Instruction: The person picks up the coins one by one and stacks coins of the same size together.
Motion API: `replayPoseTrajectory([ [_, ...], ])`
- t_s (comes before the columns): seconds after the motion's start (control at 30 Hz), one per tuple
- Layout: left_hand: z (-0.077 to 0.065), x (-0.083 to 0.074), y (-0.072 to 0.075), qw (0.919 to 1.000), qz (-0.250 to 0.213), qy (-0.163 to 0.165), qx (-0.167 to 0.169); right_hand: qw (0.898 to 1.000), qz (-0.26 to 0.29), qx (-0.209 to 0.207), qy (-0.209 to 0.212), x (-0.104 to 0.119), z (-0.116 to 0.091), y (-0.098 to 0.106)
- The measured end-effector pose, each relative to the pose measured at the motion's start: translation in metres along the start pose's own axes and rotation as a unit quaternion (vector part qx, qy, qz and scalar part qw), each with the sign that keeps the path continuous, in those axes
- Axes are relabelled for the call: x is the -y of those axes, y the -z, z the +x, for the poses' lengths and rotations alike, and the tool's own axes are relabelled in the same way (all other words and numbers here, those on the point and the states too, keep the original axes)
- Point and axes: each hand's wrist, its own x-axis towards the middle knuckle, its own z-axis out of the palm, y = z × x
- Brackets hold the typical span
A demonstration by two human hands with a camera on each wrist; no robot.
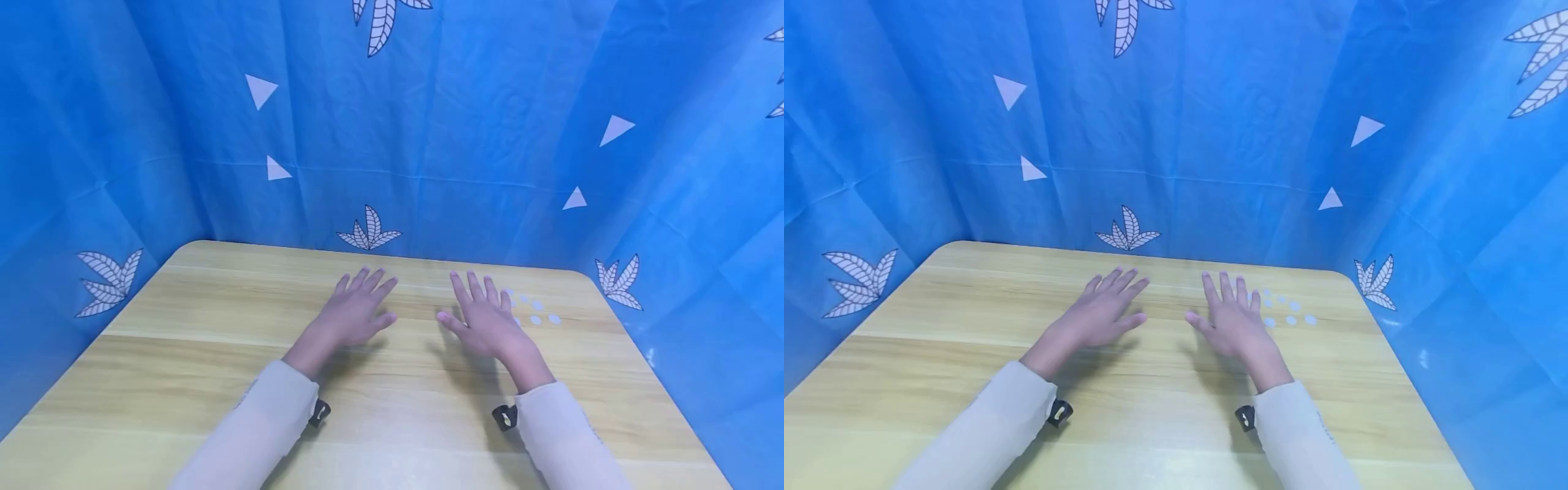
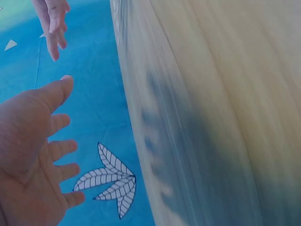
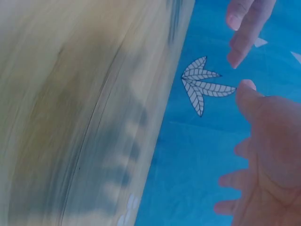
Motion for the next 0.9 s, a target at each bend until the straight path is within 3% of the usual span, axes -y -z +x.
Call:
replayPoseTrajectory([
  [0.53,0.032,-0.039,-0.011,0.9958,-0.074,-0.047,0.023,0.999,0.022,0.014,-0.022,-0.036,-0.014,0.009],
  [0.9,0.054,-0.061,-0.024,0.9924,-0.080,-0.087,0.035,0.999,0.020,0.009,-0.033,-0.064,-0.026,0.016],
])
